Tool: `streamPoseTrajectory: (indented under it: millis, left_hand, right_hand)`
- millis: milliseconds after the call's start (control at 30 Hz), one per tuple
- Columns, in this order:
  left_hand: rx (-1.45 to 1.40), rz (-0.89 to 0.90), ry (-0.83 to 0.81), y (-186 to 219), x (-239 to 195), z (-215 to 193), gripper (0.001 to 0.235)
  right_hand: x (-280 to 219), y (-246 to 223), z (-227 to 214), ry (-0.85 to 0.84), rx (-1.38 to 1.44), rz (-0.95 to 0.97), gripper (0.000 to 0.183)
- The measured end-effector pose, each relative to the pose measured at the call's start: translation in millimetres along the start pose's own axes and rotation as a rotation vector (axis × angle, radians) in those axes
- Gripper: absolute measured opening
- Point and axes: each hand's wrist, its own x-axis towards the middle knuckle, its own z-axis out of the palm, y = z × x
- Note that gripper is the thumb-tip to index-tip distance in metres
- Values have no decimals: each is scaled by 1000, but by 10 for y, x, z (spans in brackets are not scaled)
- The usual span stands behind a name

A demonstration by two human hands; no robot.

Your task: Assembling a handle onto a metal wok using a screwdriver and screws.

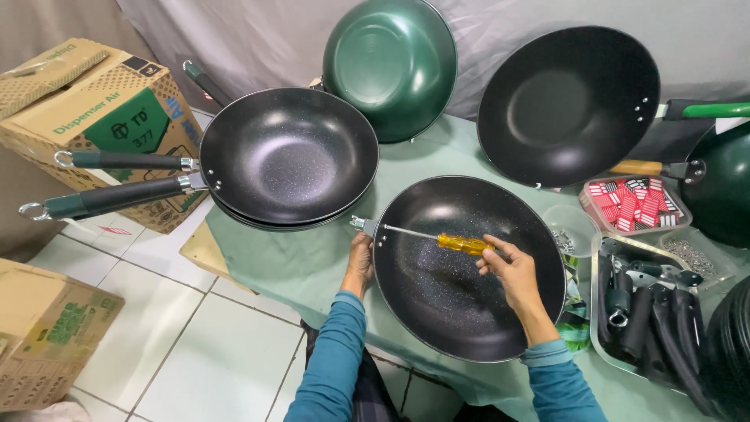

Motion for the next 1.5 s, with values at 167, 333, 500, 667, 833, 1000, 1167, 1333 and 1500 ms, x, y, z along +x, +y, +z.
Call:
streamPoseTrajectory:
  millis: [167, 333, 500, 667, 833, 1000, 1167, 1333, 1500]
  left_hand:
    - [0, -16, 4, 134, -217, 230, 14]
    - [4, -28, 9, -166, 245, -242, 13]
    - [21, -24, 17, -121, 179, -166, 15]
    - [28, -26, 21, -310, 462, -446, 14]
    - [31, -18, 4, -282, 435, -422, 14]
    - [33, -26, 4, -69, 111, -122, 14]
    - [46, -22, -2, -107, 187, -198, 15]
    - [76, 31, 2, 69, -152, 107, 18]
    - [227, 116, 20, 22, -195, 6, 21]
  right_hand:
    - [7, 9, -10, 28, 14, 43, 28]
    - [-3, -23, 1, 25, 46, 0, 29]
    - [18, 4, -8, 4, 51, -4, 37]
    - [0, -31, 23, 21, 35, 32, 29]
    - [21, 10, -16, -29, 35, -16, 34]
    - [31, 7, -33, -12, 25, -12, 37]
    - [10, -28, -13, -1, 44, 20, 29]
    - [11, 5, -30, -33, 29, -14, 30]
    - [-40, -70, -40, -81, 17, -45, 38]
